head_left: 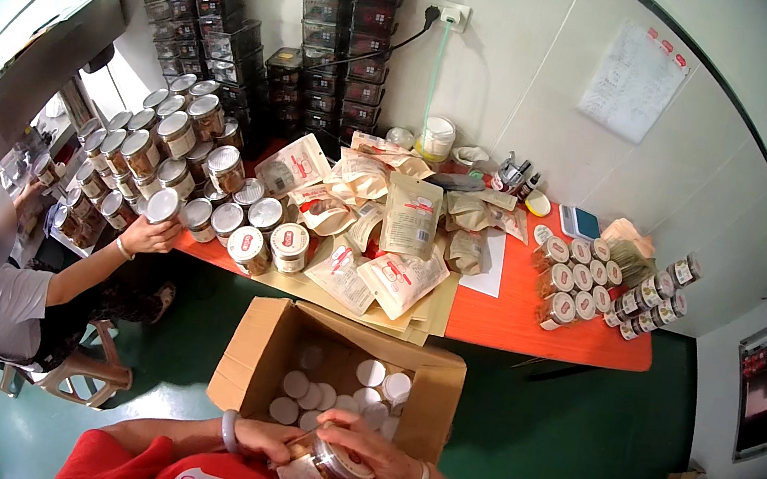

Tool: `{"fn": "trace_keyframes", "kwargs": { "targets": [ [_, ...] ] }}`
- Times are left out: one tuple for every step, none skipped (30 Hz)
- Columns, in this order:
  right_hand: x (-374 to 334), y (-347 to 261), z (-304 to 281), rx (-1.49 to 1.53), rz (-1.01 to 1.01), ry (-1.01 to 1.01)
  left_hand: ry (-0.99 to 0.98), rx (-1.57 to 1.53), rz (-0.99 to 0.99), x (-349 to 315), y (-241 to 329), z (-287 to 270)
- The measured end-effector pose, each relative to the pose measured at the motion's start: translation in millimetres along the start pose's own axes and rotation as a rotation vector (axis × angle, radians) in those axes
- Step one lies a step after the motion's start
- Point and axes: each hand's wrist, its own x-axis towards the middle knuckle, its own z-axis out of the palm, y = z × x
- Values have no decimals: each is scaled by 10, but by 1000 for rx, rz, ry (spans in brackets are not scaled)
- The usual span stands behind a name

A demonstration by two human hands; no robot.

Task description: The person repeatedly picks up small jars from a cardboard box, places them on a table, and then places them back into the box. The person also moves a red stool across the room and returns to the table to continue the repetitive handling of the jars.

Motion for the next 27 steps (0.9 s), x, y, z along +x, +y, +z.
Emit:
{"fn": "trace_keyframes", "kwargs": {
  "targets": [
    [-13,-39,-28,7,10,8,7,35,-37,26,-34,-69],
    [-16,-67,-45,16,22,14,19,-207,69,50,179,224],
    [-6,-82,-55,13,14,31,17,-281,86,58,212,292],
    [5,-113,-68,7,6,48,14,-351,103,62,235,343],
    [1,-132,-67,1,-3,66,11,-421,120,63,266,387],
    [-38,-84,-59,-4,-18,85,-13,-401,109,56,349,415],
    [-65,-50,-70,-68,-18,105,2,-302,113,76,456,431],
    [-101,-31,-89,-134,-15,129,12,-204,115,118,588,437],
    [-121,-33,-102,-201,-11,153,20,-106,117,146,707,419],
    [-82,-67,-118,-279,-46,181,125,147,26,103,732,275],
    [-68,-55,-73,-407,110,244,243,227,-26,96,905,360],
    [-85,-31,-33,-429,192,354,404,563,137,125,1074,486],
    [-86,11,2,-450,270,463,564,902,306,169,1163,578],
    [-31,62,39,-352,385,605,682,1095,321,242,1120,579],
    [-40,189,28,-362,427,603,799,1289,336,330,1029,543],
    [-55,365,-42,-380,463,601,887,1337,396,432,924,483],
    [-39,446,-87,-393,503,599,921,1369,399,508,869,419],
    [-9,503,-176,-240,597,610,955,1401,402,576,829,363],
    [-48,574,-222,-219,599,561,989,1435,404,614,832,341],
    [-131,653,-289,-201,604,521,998,1507,395,622,897,411],
    [-225,701,-334,-183,609,482,858,1278,323,600,1014,450],
    [-324,710,-298,-149,545,522,727,1045,248,538,1153,466],
    [-281,521,-301,-148,470,484,609,804,171,472,1212,443],
    [-265,274,-275,-146,395,445,391,389,187,457,1194,374],
    [-240,58,-257,-149,319,415,334,453,25,415,1289,360],
    [-247,-9,-256,-183,235,412,269,363,-2,418,1290,358],
    [-246,-91,-287,-263,178,358,205,273,-28,432,1262,362]
  ]
}}
